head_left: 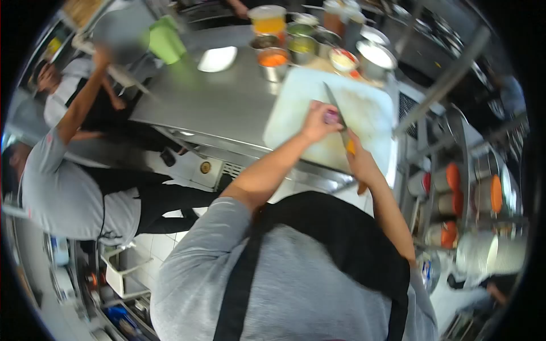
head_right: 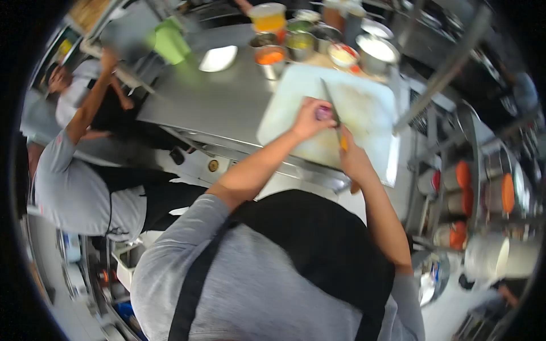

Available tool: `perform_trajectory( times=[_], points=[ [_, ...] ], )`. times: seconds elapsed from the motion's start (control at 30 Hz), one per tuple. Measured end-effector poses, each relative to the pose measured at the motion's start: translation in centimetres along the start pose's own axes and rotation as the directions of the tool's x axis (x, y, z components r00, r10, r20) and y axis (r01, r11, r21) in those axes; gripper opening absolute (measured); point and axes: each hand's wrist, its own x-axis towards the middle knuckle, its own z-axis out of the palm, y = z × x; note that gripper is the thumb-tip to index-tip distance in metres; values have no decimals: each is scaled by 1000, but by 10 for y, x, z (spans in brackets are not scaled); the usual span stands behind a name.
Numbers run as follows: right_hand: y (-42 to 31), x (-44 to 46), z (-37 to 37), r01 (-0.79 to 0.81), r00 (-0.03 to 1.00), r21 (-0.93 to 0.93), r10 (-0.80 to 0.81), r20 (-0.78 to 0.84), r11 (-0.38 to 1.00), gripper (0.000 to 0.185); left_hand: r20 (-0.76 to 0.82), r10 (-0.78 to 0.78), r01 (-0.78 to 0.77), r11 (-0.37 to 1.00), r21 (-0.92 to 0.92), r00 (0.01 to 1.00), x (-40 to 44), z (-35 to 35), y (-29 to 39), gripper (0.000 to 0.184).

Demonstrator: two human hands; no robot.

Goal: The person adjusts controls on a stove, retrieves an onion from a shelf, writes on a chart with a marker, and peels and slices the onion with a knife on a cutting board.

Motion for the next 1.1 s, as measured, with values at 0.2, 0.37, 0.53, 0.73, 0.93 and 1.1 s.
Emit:
perform_trajectory(
  times=[0.2, 0.37, 0.53, 0.73, 0.93, 1.1],
  points=[
    [-40, -30, -27, 3, 996, 35, 0, -84, 999, 62, 59, -89, 91, 996, -26, 994, -20, -30, 14, 39],
    [-73, -51, -36, -37, 999, 31, 37, -16, 999, 61, 38, -219, 221, 936, -275, 975, -35, -42, 6, 40],
    [-73, -59, -21, -78, 997, -16, 79, 20, 997, 61, 17, -170, 168, 949, -267, 985, -40, -42, -1, 44],
    [-74, -71, -17, 45, 997, -31, -46, -57, 999, 62, 55, -194, 202, 936, -287, 979, -32, -37, 8, 50],
    [-75, -70, -16, -30, 1000, -85, 31, 4, 996, 62, 85, -123, 138, 968, -208, 989, -31, -42, 13, 47],
    [-78, -73, -14, -48, 999, -51, 49, 8, 998, 62, 105, -82, 107, 959, -261, 991, -33, -40, 6, 45]
  ],
)
